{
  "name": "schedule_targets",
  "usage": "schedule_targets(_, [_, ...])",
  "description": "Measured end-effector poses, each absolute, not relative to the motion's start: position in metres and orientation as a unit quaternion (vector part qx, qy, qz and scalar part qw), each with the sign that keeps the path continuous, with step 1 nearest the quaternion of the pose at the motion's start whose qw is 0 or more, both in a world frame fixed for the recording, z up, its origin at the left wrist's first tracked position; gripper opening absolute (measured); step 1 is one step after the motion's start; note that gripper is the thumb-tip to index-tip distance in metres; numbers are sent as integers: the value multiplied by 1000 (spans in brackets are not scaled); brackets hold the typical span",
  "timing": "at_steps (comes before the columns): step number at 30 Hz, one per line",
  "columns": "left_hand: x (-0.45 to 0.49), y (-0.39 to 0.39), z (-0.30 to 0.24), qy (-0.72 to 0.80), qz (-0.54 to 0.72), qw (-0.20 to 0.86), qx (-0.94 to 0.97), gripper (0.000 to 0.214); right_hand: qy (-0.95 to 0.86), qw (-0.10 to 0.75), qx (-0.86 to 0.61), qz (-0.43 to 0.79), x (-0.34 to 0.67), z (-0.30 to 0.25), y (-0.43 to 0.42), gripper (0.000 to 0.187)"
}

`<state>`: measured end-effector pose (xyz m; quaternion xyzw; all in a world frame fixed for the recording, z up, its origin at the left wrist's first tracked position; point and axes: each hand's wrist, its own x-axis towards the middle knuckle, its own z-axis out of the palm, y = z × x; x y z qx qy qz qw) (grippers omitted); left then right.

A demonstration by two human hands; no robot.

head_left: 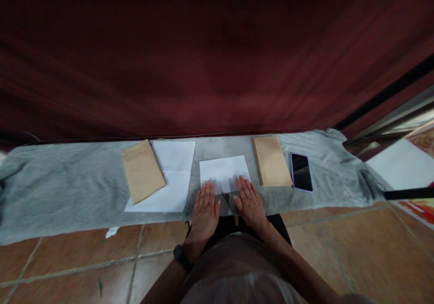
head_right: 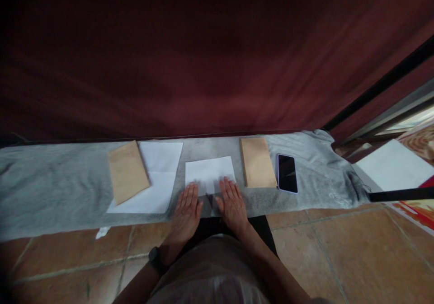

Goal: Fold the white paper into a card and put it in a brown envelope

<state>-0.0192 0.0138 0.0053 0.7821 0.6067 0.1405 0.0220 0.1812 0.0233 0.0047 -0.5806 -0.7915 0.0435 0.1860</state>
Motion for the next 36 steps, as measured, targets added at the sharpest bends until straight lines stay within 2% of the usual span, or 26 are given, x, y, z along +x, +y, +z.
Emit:
schedule_targets(4, [1,23,11,535,127,65,833,57,-815,181,-546,71,176,8,17,53])
schedule_targets(9, [7,43,11,500,105,67,857,54,-821,155,-546,64,188,6,11,53])
schedule_targets(25, [19,147,-4,543,108,50,831,60,-830,138,-538,59,191,6,10,53])
schedule_targets(29, [20,142,-3,551,96,51,827,61,-828,144,-539,52,191,6,10,51])
schedule_targets(36, [13,84,6,506,92,56,856,59,-818,163,-548,58,190,5,9,51])
